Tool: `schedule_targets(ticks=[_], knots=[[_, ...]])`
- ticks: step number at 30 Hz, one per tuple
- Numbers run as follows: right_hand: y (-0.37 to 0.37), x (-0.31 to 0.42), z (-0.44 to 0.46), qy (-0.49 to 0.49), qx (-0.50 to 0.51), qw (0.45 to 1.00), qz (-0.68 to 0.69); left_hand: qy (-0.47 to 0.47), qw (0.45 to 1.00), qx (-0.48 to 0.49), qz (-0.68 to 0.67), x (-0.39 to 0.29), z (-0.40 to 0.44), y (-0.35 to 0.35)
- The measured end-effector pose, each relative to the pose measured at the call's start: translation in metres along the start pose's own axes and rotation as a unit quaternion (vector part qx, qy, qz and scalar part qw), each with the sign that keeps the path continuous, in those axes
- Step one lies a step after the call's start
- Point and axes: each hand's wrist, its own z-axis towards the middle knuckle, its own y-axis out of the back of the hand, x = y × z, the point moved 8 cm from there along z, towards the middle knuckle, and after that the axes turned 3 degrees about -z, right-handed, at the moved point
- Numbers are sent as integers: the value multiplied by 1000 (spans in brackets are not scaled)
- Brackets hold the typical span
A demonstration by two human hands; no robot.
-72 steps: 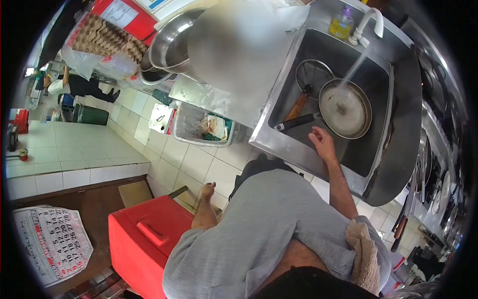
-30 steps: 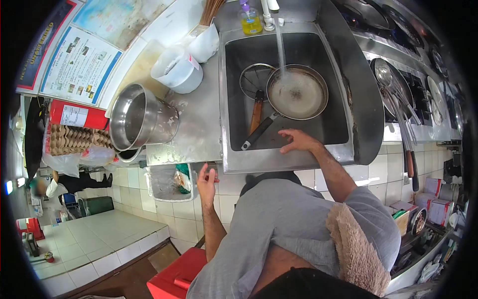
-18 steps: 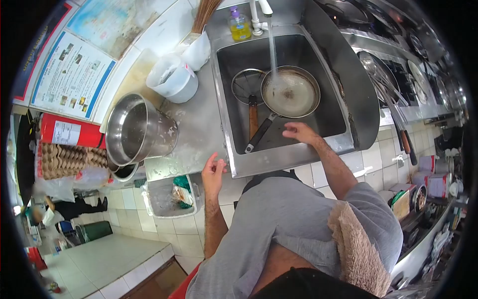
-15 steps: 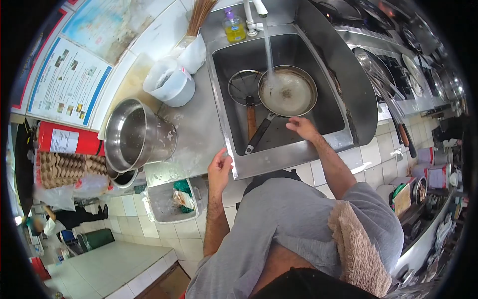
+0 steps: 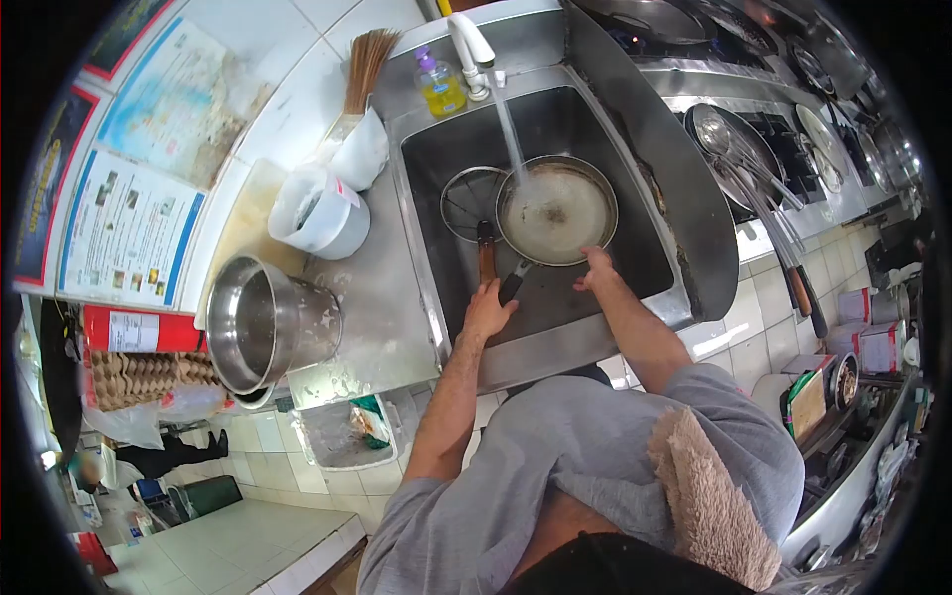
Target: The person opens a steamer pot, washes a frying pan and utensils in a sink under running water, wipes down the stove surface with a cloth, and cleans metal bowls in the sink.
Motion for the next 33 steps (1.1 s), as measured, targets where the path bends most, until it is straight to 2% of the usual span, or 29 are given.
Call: schedule_targets(ticks=[2, 3, 5, 9, 11, 17, 23, 33], knots=[[1, -2, 9, -11, -17, 1000, 9, 54, 997, 35, 42, 17, 12, -19], [-4, -1, 8, -13, 11, 1000, 5, 53, 997, 39, 47, 20, 15, -23], [-9, 0, 5, -17, 36, 999, 8, 72, 995, 65, -3, 33, 16, -36], [-13, -1, 14, 7, 69, 998, -10, 32, 999, 29, 18, 26, 16, -28], [-17, -3, 28, 20, 87, 996, -4, 83, 995, 61, -11, 31, 15, -30], [-16, -1, 30, 28, 77, 997, -7, 82, 991, 86, -58, 33, 17, -31], [-17, 3, 28, 64, 74, 995, -21, 96, 985, 84, -114, 37, 21, -32], [-22, 8, 34, 95, 107, 989, -24, 86, 994, 24, -62, 25, 18, -14]])
